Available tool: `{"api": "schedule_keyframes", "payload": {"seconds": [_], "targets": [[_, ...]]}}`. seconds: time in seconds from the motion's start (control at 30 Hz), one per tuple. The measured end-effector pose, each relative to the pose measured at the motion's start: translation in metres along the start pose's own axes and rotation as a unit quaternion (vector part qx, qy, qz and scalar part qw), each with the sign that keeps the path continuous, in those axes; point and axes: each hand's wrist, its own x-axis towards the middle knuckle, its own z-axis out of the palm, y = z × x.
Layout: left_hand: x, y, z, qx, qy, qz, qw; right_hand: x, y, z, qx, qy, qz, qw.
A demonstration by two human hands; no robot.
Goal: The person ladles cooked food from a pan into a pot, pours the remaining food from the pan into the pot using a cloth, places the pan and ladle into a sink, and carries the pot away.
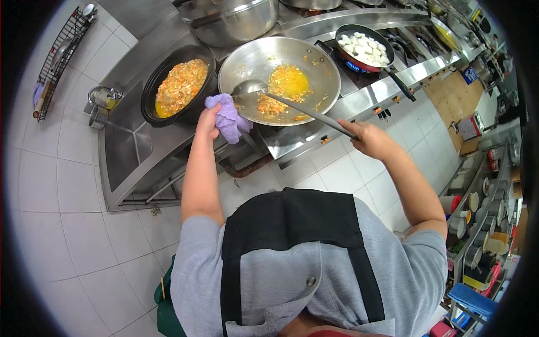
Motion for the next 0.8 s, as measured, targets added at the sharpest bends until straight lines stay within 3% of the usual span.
{"api": "schedule_keyframes", "payload": {"seconds": [0.3,0.4,0.63,0.8], "targets": [[-0.005,0.004,0.006,-0.004,-0.007,-0.01,1.0,-0.041,0.05,-0.056,-0.228,-0.007,0.029,0.973],[0.007,0.0,-0.003,-0.009,-0.017,-0.055,0.998,-0.009,0.057,-0.036,-0.223,0.046,0.024,0.973],[0.002,0.0,0.011,-0.004,-0.011,-0.106,0.994,0.088,0.019,0.025,-0.182,0.08,0.137,0.97],[0.006,-0.009,0.008,-0.006,-0.013,-0.107,0.994,0.051,-0.014,0.02,-0.171,-0.002,0.125,0.977]]}}
